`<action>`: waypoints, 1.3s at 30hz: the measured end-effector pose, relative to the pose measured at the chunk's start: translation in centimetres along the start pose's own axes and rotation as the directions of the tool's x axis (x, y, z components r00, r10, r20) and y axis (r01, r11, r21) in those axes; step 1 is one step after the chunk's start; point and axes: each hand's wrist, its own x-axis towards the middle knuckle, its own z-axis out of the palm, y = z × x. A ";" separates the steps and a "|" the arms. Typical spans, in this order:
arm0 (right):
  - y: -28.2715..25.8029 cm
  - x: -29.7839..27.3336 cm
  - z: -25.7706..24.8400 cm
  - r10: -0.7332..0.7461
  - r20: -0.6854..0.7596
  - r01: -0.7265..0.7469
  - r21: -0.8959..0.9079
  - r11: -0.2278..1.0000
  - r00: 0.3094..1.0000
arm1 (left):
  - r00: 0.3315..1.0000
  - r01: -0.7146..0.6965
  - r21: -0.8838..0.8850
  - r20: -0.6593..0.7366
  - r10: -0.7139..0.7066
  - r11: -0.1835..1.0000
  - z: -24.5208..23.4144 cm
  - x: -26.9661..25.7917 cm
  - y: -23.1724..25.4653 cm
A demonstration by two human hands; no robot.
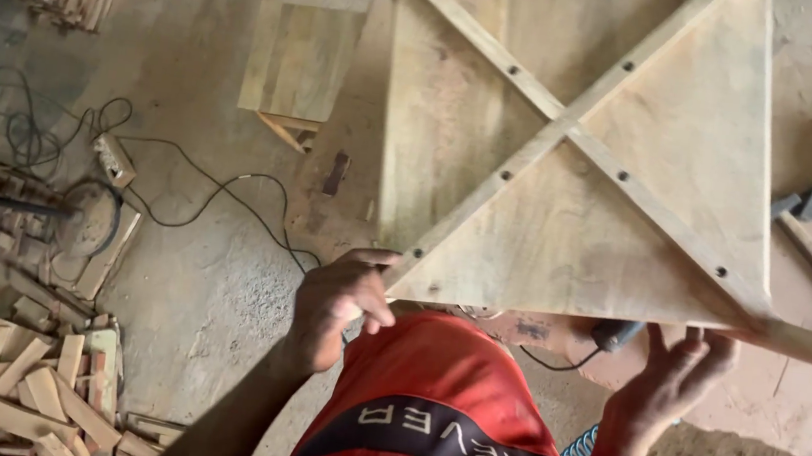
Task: The person uses an electric sander to smooth the legs and frame of a wooden stool. They repeatedly reposition the stool and the sander to work on different sections of the wooden structure.
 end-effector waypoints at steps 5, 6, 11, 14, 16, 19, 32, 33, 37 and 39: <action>-4.6 -2.0 3.4 0.122 -0.098 -0.115 0.067 0.991 0.988 | 0.977 -0.090 -0.119 0.180 0.111 0.989 -1.1 1.8 -0.1; -5.5 -2.4 4.3 0.131 -0.121 -0.125 0.055 0.991 0.984 | 0.966 -0.031 -0.235 0.244 0.089 0.972 -1.2 1.4 -0.7; -9.8 -1.8 9.4 0.145 -0.068 -0.124 0.243 0.962 0.987 | 0.937 0.005 -0.239 0.340 0.079 0.971 -2.5 1.8 0.8; -11.4 -0.1 11.4 0.238 -0.115 -0.199 0.278 0.940 0.964 | 0.910 -0.115 -0.221 0.367 0.192 0.968 -2.5 1.6 0.1; -12.0 2.2 12.0 0.265 -0.154 -0.232 0.202 0.951 0.952 | 0.868 -0.243 -0.190 0.395 0.300 0.951 -1.6 2.3 0.2; -12.9 7.0 13.0 0.255 -0.075 -0.240 0.170 0.956 0.964 | 0.803 -0.081 -0.199 0.567 0.182 0.977 0.9 4.4 -0.6; -5.8 7.9 7.0 -0.045 -0.006 0.045 0.052 0.998 0.999 | 0.963 -0.269 -0.131 -0.018 0.269 0.954 -5.7 9.9 -4.3; -5.5 4.9 6.7 0.013 -0.158 0.021 0.208 0.978 0.987 | 0.918 -0.259 0.045 -0.300 0.261 0.965 -9.7 9.2 -5.4; -6.4 0.9 11.8 -0.066 -0.245 0.112 0.181 0.977 0.967 | 0.833 -0.192 0.434 -0.402 0.380 0.880 -13.7 12.7 -7.5; -6.1 1.2 13.4 -0.208 -0.234 0.268 0.263 0.927 0.950 | 0.966 -0.086 0.191 -0.223 0.128 0.978 -13.3 13.7 -10.8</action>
